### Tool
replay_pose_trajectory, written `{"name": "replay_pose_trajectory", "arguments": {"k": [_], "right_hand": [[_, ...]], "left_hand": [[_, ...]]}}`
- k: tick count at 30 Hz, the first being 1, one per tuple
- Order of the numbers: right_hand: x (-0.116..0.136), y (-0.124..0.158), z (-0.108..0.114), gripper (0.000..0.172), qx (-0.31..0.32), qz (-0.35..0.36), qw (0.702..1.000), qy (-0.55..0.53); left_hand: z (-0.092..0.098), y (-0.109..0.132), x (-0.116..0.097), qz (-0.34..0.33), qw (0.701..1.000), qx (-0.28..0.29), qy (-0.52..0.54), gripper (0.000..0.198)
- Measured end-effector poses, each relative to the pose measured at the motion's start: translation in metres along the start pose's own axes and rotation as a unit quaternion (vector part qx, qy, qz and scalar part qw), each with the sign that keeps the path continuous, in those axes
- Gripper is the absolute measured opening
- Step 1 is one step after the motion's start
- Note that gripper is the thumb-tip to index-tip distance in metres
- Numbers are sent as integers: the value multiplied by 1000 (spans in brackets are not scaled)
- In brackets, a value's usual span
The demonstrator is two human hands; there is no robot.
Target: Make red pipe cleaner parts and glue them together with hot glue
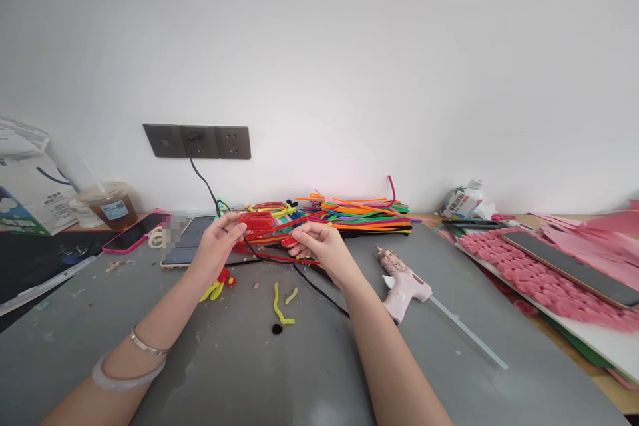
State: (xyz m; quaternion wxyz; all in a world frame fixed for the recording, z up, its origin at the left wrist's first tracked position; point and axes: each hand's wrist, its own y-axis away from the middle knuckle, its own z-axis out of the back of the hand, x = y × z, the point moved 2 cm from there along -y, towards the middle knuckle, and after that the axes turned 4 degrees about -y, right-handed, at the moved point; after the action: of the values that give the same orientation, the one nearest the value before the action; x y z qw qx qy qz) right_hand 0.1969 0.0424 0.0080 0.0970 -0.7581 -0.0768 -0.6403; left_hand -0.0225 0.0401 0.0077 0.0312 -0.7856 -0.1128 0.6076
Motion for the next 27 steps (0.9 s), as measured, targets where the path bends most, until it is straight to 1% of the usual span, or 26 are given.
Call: {"name": "replay_pose_trajectory", "arguments": {"k": [3,5,6,10,16,19,24,27], "right_hand": [[0,0,3,37,-7,29,999,28],[0,-1,6,33,-16,36,999,27],[-1,-1,7,32,-21,33,999,20],[-2,-2,11,38,-37,20,999,-20],[-4,-3,10,38,-29,-6,998,-62],[-4,-4,12,40,-32,7,998,-52],[-3,-6,17,30,-64,54,996,-10],[-2,-6,18,32,-71,71,995,-11]], "left_hand": [[1,-1,2,-10,1000,13,-12,29],[1,0,3,-19,999,20,-25,28],[1,0,3,-23,999,21,-36,28],[0,2,0,-24,996,25,-77,28],[-2,4,-2,-20,994,34,-99,29],[-2,4,-3,-17,992,44,-118,31],[-1,5,-3,-17,988,53,-142,33],[-1,4,-2,-21,987,59,-146,33]]}}
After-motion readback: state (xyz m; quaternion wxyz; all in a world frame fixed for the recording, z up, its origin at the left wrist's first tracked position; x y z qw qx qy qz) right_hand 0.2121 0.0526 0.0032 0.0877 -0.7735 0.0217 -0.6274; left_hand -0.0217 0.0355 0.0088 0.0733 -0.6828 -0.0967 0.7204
